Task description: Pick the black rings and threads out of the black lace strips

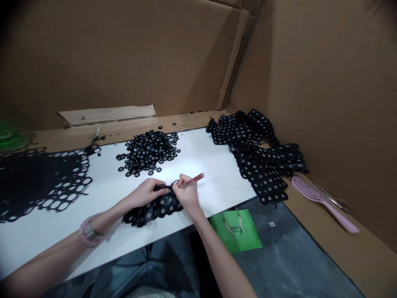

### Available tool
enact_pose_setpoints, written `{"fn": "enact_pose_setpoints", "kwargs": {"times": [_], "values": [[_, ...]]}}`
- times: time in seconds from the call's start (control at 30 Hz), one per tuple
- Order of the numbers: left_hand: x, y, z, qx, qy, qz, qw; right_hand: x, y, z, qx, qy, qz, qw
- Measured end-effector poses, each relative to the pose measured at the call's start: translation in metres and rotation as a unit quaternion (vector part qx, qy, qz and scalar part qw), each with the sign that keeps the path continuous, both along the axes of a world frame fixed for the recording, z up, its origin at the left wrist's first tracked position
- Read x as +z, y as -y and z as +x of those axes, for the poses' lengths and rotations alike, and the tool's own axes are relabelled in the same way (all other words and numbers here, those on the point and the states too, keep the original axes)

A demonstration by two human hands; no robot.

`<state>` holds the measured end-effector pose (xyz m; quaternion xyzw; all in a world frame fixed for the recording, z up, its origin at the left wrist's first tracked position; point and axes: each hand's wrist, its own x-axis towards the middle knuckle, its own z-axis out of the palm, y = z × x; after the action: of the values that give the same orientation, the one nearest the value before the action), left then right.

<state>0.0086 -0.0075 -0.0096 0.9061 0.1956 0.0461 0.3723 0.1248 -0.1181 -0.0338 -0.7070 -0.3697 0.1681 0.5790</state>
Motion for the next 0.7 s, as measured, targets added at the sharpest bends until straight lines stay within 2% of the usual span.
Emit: {"fn": "enact_pose_setpoints", "kwargs": {"times": [0.27, 0.53, 0.63, 0.7], "values": [[-0.003, -0.001, 0.000, -0.004, 0.018, -0.037, 0.999, 0.000, -0.001, -0.003, 0.012, 0.004, -0.007, 1.000], [-0.011, -0.002, -0.003, -0.006, 0.033, -0.092, 0.995, -0.003, 0.000, -0.009, 0.039, 0.048, -0.039, 0.997], [-0.009, -0.002, -0.003, 0.005, 0.043, -0.141, 0.989, -0.002, -0.001, -0.008, 0.041, 0.034, -0.024, 0.998], [-0.006, -0.001, -0.004, 0.015, 0.058, -0.200, 0.978, -0.001, -0.001, -0.005, 0.029, -0.032, 0.016, 0.999]]}}
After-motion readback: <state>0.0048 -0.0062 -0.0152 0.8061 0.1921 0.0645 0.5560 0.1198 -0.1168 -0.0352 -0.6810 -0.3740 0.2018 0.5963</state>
